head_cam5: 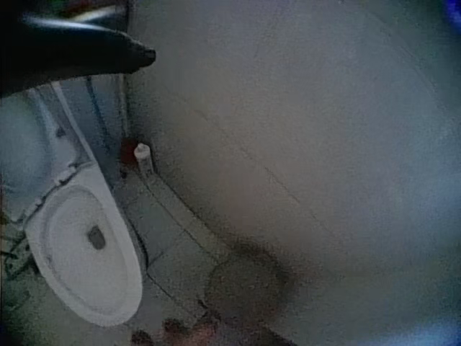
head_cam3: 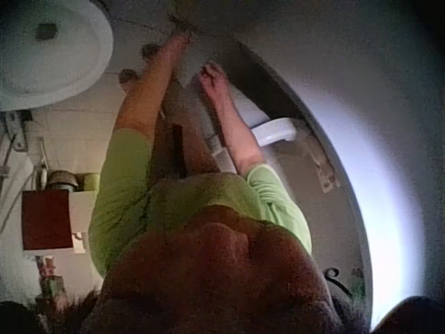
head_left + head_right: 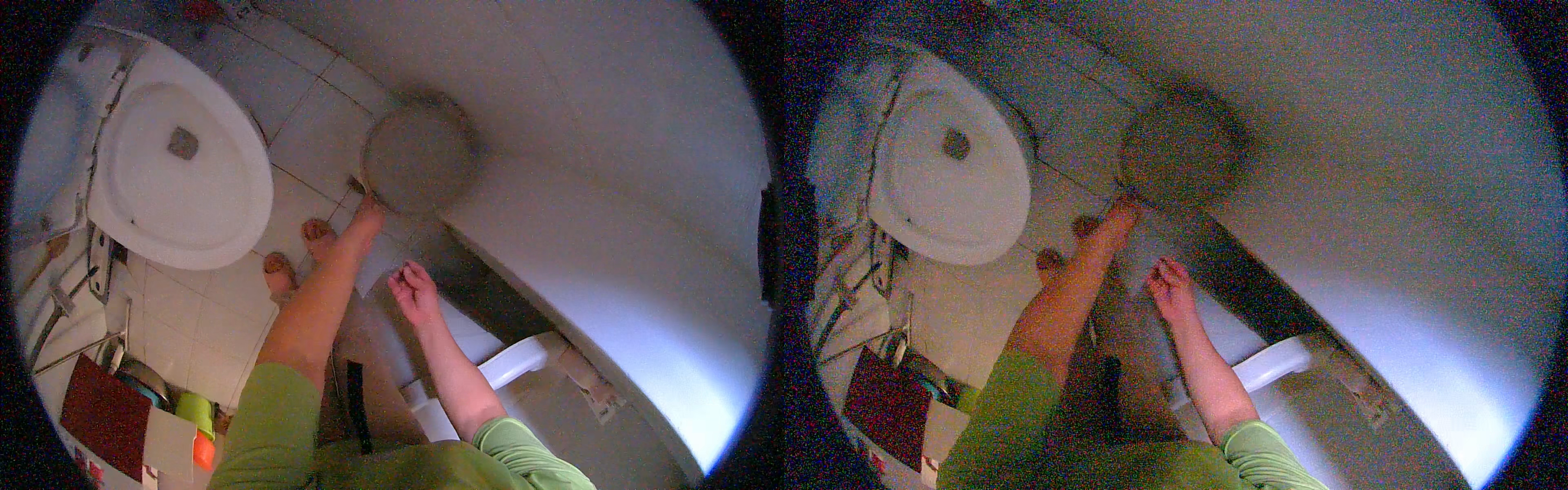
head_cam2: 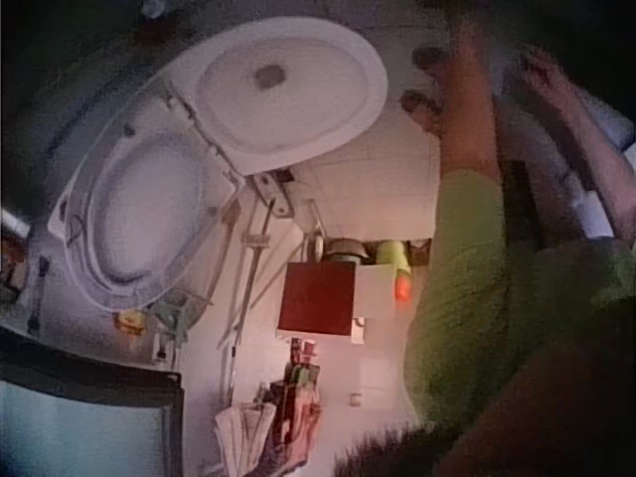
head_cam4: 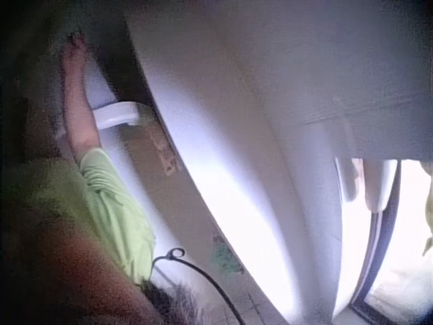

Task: The person assembles a mop by connecting a white handle to a metal pole and attaching a mop head. They then use the assembled mop to clean the bathroom floor.

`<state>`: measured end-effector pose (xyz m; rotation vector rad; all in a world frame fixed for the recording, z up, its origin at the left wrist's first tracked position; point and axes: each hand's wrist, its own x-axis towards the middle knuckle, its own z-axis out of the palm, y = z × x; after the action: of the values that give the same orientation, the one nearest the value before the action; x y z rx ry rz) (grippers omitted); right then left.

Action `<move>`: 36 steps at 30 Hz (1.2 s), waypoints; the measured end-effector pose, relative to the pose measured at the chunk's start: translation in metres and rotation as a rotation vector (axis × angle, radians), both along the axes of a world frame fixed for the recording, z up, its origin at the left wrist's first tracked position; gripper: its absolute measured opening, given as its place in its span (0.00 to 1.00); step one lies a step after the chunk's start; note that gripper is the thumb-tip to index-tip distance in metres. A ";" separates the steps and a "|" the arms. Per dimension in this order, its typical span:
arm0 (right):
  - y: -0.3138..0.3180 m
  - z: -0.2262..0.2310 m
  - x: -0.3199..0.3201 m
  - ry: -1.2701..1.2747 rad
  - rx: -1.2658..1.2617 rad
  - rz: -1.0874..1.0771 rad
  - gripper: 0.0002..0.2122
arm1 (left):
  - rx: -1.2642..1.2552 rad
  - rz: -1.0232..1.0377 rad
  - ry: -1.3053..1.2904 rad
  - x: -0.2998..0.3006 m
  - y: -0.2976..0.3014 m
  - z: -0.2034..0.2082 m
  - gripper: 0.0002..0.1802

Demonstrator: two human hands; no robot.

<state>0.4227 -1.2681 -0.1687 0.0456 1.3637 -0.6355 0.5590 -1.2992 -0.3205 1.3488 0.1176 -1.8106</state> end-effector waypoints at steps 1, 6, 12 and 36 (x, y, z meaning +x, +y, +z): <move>-0.002 0.000 0.003 0.002 0.010 0.003 0.10 | 0.038 0.035 0.131 -0.005 0.001 -0.006 0.14; -0.009 -0.007 0.013 0.041 0.083 0.040 0.09 | 0.131 0.154 -0.018 -0.017 -0.016 0.040 0.26; -0.042 -0.033 0.007 -0.272 -0.042 0.031 0.08 | -0.055 0.253 -0.352 -0.061 -0.057 0.157 0.35; -0.001 0.139 -0.071 0.038 -0.233 -0.018 0.11 | 0.149 0.071 -0.378 0.015 0.210 0.303 0.19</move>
<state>0.3516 -1.2689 -0.0296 -0.1420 1.3189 -0.8102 0.5743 -1.0890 -0.0174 1.7465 0.0977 -1.4834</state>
